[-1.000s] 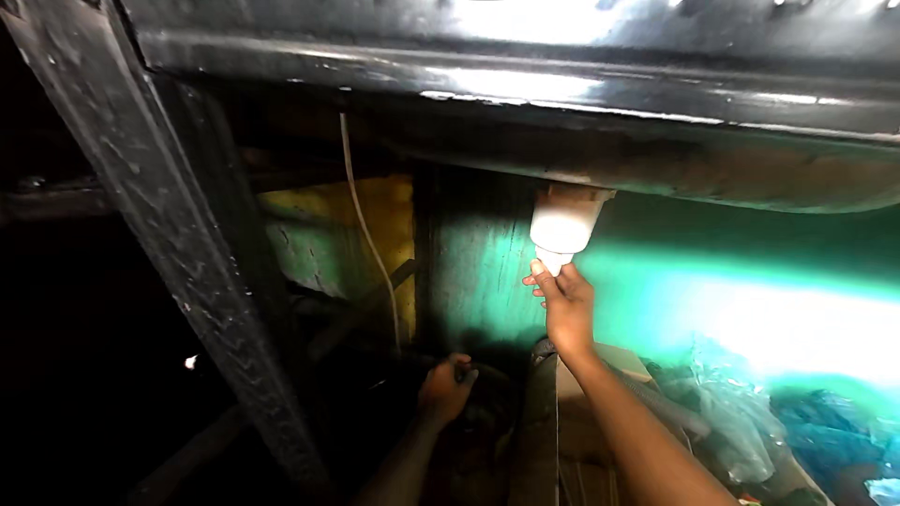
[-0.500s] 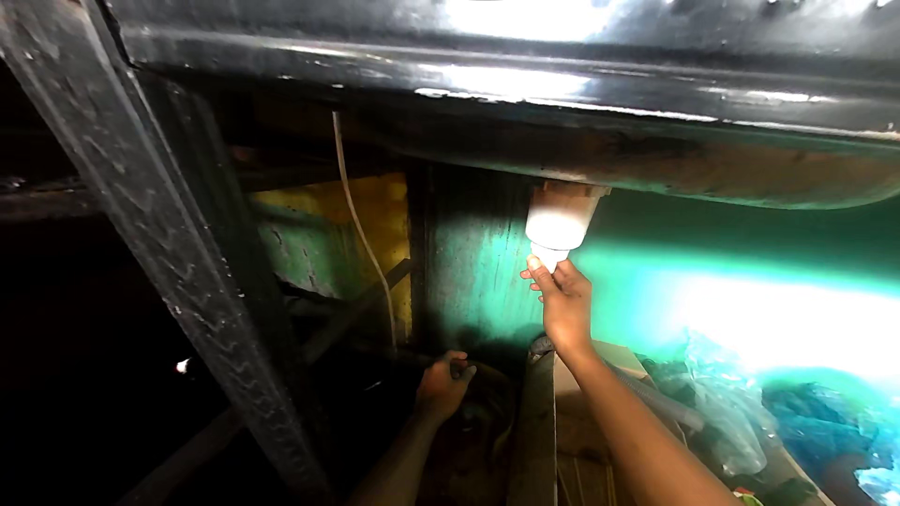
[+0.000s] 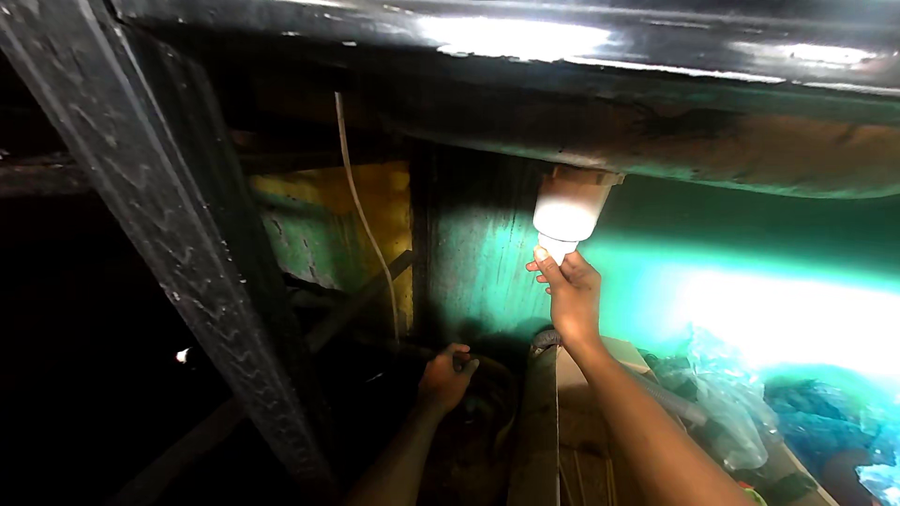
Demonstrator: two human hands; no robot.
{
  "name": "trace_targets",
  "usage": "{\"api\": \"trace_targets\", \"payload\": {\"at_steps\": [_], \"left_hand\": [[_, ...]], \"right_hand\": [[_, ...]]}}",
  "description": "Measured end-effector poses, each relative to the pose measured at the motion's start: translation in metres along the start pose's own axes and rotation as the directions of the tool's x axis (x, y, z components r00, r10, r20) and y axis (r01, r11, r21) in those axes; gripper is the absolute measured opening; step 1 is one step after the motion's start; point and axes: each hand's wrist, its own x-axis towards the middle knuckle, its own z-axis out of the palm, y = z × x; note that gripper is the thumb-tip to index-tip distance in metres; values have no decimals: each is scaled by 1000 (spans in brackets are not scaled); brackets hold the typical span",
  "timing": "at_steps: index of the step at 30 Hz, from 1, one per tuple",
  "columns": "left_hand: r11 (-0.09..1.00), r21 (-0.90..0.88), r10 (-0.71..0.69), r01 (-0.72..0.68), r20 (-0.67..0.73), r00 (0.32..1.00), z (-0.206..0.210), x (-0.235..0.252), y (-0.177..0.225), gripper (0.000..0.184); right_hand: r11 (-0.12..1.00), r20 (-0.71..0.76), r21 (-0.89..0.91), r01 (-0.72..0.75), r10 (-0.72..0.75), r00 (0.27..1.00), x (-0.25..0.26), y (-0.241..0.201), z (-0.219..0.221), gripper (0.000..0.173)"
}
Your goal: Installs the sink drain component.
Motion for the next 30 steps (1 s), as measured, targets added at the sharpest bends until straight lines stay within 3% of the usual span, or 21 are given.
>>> {"api": "trace_targets", "payload": {"at_steps": [4, 8, 16, 30], "left_hand": [[1000, 14, 0, 0, -6, 1000, 1, 1, -2, 38], [999, 9, 48, -48, -10, 999, 0, 0, -3, 40], [1000, 10, 21, -21, -10, 1000, 1, 0, -3, 39], [1000, 11, 14, -14, 4, 1000, -1, -1, -1, 37]], "right_hand": [[1000, -14, -26, -11, 10, 1000, -3, 3, 1, 30], [992, -50, -112, -62, 57, 997, -13, 8, 2, 50], [992, -83, -106, 65, -74, 994, -7, 9, -3, 35], [995, -87, -69, 70, -76, 993, -6, 12, -3, 31]]}}
